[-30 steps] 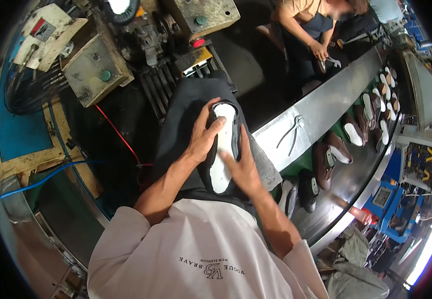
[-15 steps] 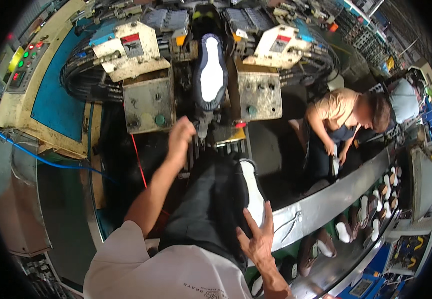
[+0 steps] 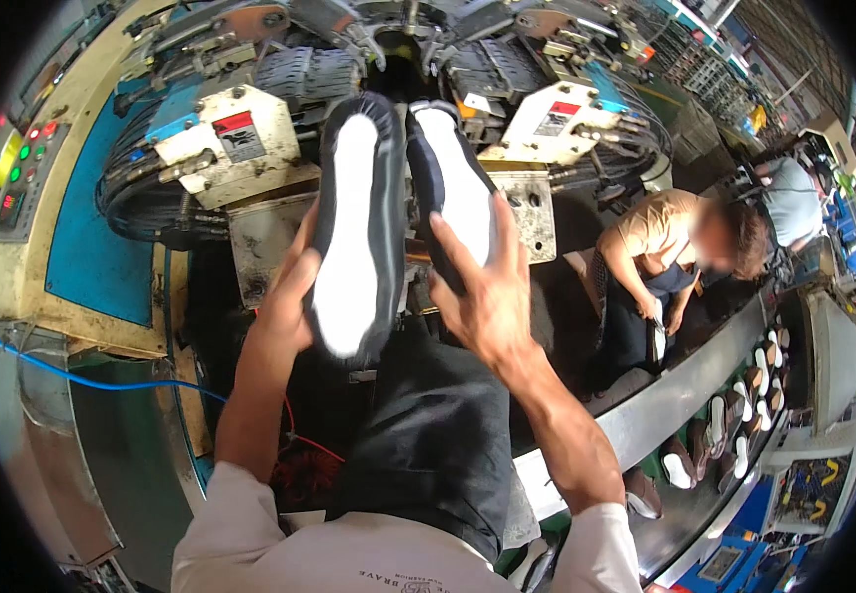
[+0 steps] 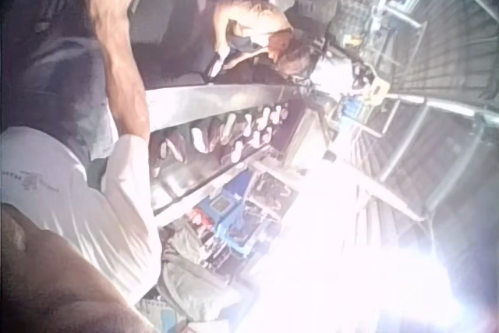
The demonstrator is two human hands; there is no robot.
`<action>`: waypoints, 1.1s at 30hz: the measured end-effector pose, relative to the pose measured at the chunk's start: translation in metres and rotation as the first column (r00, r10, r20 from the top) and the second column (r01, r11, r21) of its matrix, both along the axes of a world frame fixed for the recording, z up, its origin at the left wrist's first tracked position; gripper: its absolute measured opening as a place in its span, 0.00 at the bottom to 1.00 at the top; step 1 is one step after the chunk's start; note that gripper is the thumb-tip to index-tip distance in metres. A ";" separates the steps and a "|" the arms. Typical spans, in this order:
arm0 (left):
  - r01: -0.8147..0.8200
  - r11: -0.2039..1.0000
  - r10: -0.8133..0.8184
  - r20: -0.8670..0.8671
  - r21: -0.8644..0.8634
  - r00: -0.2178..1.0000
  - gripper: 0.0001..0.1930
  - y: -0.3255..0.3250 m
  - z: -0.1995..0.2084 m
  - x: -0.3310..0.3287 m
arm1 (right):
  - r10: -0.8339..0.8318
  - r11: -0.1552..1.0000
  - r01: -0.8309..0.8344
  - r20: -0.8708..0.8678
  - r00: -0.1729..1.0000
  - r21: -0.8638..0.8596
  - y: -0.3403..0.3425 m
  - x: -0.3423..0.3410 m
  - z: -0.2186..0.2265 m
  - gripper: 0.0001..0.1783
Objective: Operate a toe-lasting machine and inspect shoe uppers on a production line.
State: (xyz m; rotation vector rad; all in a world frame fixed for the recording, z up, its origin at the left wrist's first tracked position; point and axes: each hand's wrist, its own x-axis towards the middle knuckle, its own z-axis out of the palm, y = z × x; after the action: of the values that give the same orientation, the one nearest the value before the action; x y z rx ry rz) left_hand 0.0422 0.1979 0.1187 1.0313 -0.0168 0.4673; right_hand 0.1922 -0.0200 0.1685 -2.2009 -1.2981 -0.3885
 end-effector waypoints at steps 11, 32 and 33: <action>-0.241 0.912 0.145 -0.288 -0.331 0.947 0.42 -0.073 -0.046 -0.155 | -0.043 0.998 0.044 -0.028 0.999 0.051 0.075 0.003 -0.064 0.41; -0.278 0.946 0.217 -0.311 -0.165 0.925 0.53 -0.068 -0.027 -0.067 | 0.012 0.985 -0.061 0.291 0.957 0.160 0.191 0.093 -0.046 0.36; -0.283 0.942 0.220 -0.303 -0.182 0.927 0.53 -0.066 -0.027 -0.061 | 0.019 0.985 -0.068 0.286 0.958 0.161 0.197 0.095 -0.042 0.36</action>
State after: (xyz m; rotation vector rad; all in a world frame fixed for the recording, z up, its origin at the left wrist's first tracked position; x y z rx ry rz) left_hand -0.0185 0.1322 0.0915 0.8725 0.4183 0.5412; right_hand 0.2877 0.1769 0.1269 -2.0224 -1.4014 -0.7921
